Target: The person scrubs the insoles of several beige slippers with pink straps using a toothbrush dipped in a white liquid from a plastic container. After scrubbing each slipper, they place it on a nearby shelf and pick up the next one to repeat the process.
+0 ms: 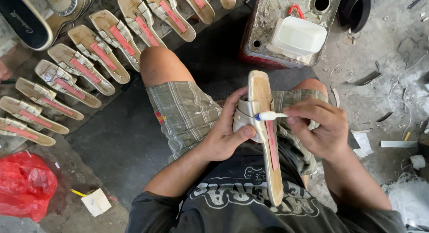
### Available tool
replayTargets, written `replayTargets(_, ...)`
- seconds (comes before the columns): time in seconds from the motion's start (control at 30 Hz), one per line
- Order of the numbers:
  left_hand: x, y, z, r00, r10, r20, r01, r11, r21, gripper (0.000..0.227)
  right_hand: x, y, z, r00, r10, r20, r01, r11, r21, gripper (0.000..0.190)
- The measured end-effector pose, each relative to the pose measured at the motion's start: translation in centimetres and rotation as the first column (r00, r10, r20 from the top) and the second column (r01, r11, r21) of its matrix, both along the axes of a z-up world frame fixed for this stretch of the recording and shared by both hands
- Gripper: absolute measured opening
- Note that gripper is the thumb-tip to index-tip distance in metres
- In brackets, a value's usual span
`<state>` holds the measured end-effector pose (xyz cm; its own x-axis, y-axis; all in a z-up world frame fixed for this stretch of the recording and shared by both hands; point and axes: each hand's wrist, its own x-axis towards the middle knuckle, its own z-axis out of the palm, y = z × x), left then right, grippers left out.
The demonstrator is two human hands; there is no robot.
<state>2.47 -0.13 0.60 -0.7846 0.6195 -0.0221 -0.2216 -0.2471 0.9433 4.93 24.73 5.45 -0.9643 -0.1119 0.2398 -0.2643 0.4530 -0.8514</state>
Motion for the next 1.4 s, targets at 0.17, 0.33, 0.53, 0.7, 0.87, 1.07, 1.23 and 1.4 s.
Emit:
replayTargets(0.17, 0.3, -0.2, 0.2, 0.998, -0.028, -0.059, 0.027, 0.999, -0.024, 0.088, -0.6, 0.5, 0.6, 0.999, -0.042, -0.003, 0.042, 0.991, 0.124, 0.017)
replayTargets(0.33, 0.5, 0.0, 0.2, 1.000, -0.023, -0.005, 0.023, 1.000, -0.011, 0.091, -1.0, -0.2, 0.3, 0.994, -0.029, -0.107, 0.040, 0.994, 0.100, 0.016)
replayTargets(0.53, 0.2, 0.2, 0.8, 0.986, 0.019, 0.168, -0.033, 0.996, 0.083, 0.094, -0.2, -0.5, -0.4, 0.991, 0.001, -0.132, -0.002, 1.000, -0.010, 0.013)
replayTargets(0.7, 0.4, 0.6, 1.5, 0.949, -0.076, 0.306, 0.019, 0.983, 0.185, 0.095, 0.4, -0.3, -1.1, 0.987, -0.048, -0.154, 0.052, 0.998, 0.027, 0.015)
replayTargets(0.87, 0.1, 0.7, 1.5, 0.982, 0.047, 0.180, -0.069, 0.991, 0.114, 0.090, 0.7, 0.1, -0.3, 0.992, 0.009, -0.123, -0.008, 1.000, 0.009, 0.016)
replayTargets(1.07, 0.7, 0.4, 0.9, 0.991, 0.006, 0.133, -0.016, 0.997, 0.072, 0.090, 1.0, 0.9, 0.4, 0.998, 0.028, -0.062, -0.021, 0.995, 0.100, 0.019)
replayTargets(1.23, 0.7, 0.4, 1.0, 0.998, 0.004, 0.069, -0.006, 0.999, 0.035, 0.090, 0.3, 0.9, 0.2, 0.999, -0.010, -0.044, 0.015, 0.995, 0.097, 0.017)
replayTargets(1.4, 0.6, 0.4, 1.5, 0.951, 0.014, 0.310, -0.064, 0.987, 0.151, 0.093, 0.5, 0.2, 0.1, 0.994, 0.033, -0.103, -0.033, 0.999, 0.006, 0.016)
